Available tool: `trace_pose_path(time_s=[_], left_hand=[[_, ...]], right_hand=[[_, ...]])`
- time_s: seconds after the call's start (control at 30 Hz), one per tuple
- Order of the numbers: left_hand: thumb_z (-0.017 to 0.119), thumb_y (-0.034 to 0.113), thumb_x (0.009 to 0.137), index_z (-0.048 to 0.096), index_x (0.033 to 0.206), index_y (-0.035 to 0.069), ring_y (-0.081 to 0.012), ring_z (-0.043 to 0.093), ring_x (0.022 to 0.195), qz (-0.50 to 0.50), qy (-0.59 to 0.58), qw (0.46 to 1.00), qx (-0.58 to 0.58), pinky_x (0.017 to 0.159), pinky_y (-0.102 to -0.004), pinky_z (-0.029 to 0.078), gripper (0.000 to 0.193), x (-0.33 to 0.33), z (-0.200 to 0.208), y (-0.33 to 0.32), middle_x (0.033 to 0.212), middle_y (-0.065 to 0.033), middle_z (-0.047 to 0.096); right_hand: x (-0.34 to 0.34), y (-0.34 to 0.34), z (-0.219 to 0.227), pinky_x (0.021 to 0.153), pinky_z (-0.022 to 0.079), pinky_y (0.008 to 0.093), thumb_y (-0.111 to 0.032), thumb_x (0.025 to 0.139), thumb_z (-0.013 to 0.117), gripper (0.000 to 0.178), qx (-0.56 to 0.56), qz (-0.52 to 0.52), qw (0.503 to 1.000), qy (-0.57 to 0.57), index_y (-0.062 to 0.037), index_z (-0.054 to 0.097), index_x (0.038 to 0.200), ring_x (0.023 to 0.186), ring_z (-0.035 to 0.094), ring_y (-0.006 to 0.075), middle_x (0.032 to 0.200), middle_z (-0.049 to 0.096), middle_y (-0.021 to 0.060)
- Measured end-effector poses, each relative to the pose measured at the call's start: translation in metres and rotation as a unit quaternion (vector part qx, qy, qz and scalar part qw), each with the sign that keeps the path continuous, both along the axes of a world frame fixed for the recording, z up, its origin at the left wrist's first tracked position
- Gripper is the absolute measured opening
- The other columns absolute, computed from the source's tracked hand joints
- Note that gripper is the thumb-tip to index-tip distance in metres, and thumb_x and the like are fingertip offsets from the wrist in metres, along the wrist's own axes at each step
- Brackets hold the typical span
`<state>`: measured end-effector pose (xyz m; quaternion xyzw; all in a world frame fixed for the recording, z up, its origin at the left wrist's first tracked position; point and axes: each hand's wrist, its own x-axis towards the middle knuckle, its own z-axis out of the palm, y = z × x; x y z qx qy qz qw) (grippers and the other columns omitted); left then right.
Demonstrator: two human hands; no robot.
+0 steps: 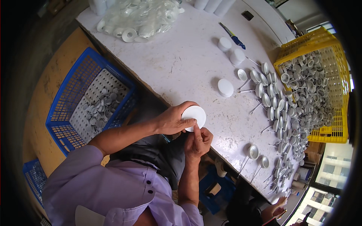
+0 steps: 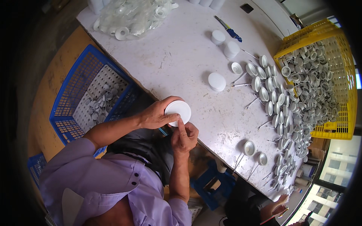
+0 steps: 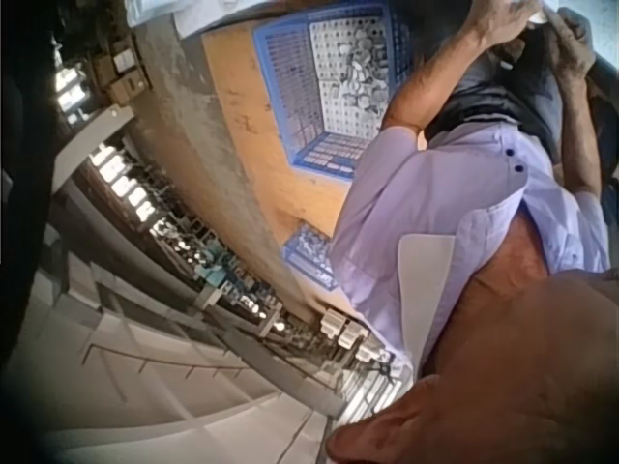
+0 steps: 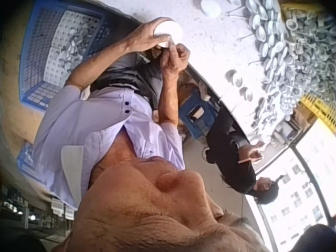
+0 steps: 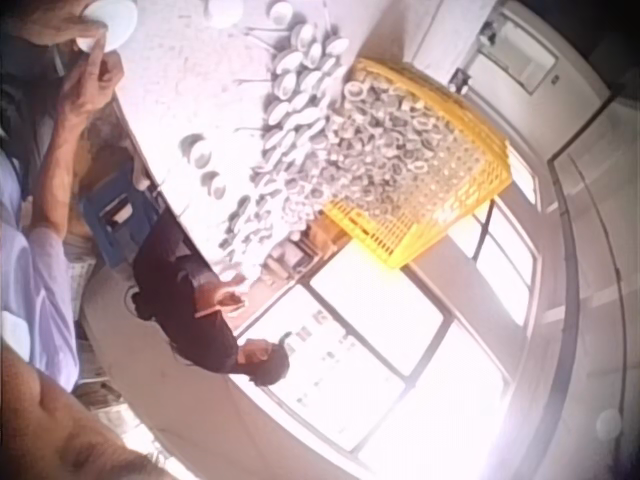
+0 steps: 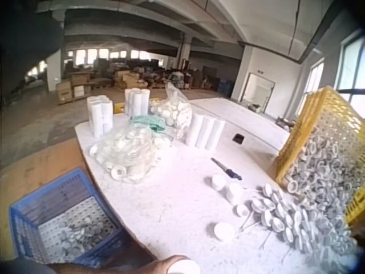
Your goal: The person assembles small light fixtures by hand, joining plastic covers, LED units, and plastic housings at a workshop table.
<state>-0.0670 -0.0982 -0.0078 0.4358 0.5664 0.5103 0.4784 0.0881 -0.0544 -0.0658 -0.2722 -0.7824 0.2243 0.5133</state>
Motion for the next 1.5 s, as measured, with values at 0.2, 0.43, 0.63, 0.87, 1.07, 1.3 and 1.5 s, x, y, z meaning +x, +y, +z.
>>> trace_pose_path(time_s=[0.2, 0.43, 0.63, 0.87, 1.07, 1.3, 1.5], left_hand=[[0.056, 0.018, 0.087, 0.039, 0.123, 0.003, -0.0209, 0.062, 0.081, 0.028, 0.033, 0.998, 0.044, 0.068, -0.032, 0.052, 0.042, 0.003, -0.004, 0.0, 0.095, -0.0164, 0.061], [0.055, 0.018, 0.089, 0.038, 0.125, 0.003, -0.024, 0.061, 0.092, 0.018, 0.054, 0.997, 0.059, 0.079, -0.0352, 0.05, 0.042, 0.0, 0.001, -0.003, 0.102, -0.017, 0.06], [0.053, 0.016, 0.089, 0.037, 0.126, 0.005, -0.0242, 0.062, 0.091, -0.002, 0.069, 0.997, 0.024, 0.077, -0.0351, 0.05, 0.042, 0.0, 0.007, -0.008, 0.099, -0.0165, 0.061], [0.054, 0.014, 0.088, 0.039, 0.124, 0.004, -0.0242, 0.063, 0.086, 0.016, 0.093, 0.995, 0.024, 0.076, -0.0348, 0.05, 0.04, 0.0, -0.004, -0.012, 0.096, -0.0169, 0.062], [0.062, 0.013, 0.082, 0.044, 0.121, 0.002, -0.0174, 0.059, 0.092, 0.0, 0.088, 0.996, 0.029, 0.081, -0.0321, 0.048, 0.044, -0.012, -0.009, -0.005, 0.101, -0.0132, 0.06], [0.058, 0.004, 0.08, 0.041, 0.125, 0.003, -0.0154, 0.054, 0.096, 0.155, -0.085, 0.984, -0.022, 0.083, -0.0304, 0.047, 0.049, -0.085, -0.046, -0.106, 0.108, -0.0078, 0.054], [0.05, -0.001, 0.079, 0.027, 0.136, 0.007, -0.0346, 0.038, 0.123, 0.356, -0.163, 0.894, -0.219, 0.096, -0.0466, 0.041, 0.062, -0.245, -0.225, -0.276, 0.131, -0.0178, 0.036]], right_hand=[[-0.002, -0.001, 0.008, 0.066, 0.047, 0.0248, 0.015, 0.067, 0.059, 0.041, -0.02, 0.02, 1.0, 0.001, -0.0047, 0.067, 0.102, 0.074, 0.058, 0.0191, 0.084, 0.058, 0.0118], [-0.007, 0.012, 0.043, 0.052, 0.049, 0.0203, -0.003, 0.083, 0.059, 0.027, -0.548, 0.081, 0.813, 0.182, 0.0061, 0.057, 0.108, 0.072, 0.059, 0.0109, 0.091, 0.062, 0.0103], [-0.01, 0.016, 0.04, 0.05, 0.049, 0.02, -0.008, 0.081, 0.067, 0.017, -0.56, 0.117, 0.805, 0.154, 0.0011, 0.058, 0.093, 0.066, 0.059, 0.012, 0.082, 0.063, 0.009], [-0.016, 0.013, 0.035, 0.054, 0.05, 0.0212, -0.009, 0.082, 0.067, 0.016, -0.589, 0.12, 0.783, 0.163, 0.0004, 0.054, 0.086, 0.064, 0.059, 0.0109, 0.08, 0.062, 0.0106], [-0.02, 0.009, 0.041, 0.053, 0.049, 0.0194, -0.009, 0.083, 0.066, 0.016, -0.561, 0.074, 0.816, 0.121, -0.0005, 0.053, 0.086, 0.062, 0.057, 0.0079, 0.079, 0.061, 0.0086], [0.052, 0.014, 0.062, 0.056, 0.044, 0.0213, -0.004, 0.081, 0.063, 0.015, -0.392, -0.186, 0.896, 0.094, -0.0003, 0.059, 0.095, 0.069, 0.053, 0.0076, 0.077, 0.057, 0.0023], [0.209, 0.089, 0.017, 0.074, 0.045, 0.038, -0.029, 0.08, 0.065, 0.033, -0.106, -0.482, 0.809, -0.319, -0.0021, 0.064, 0.098, 0.083, 0.057, 0.0273, 0.089, 0.059, 0.0129]])
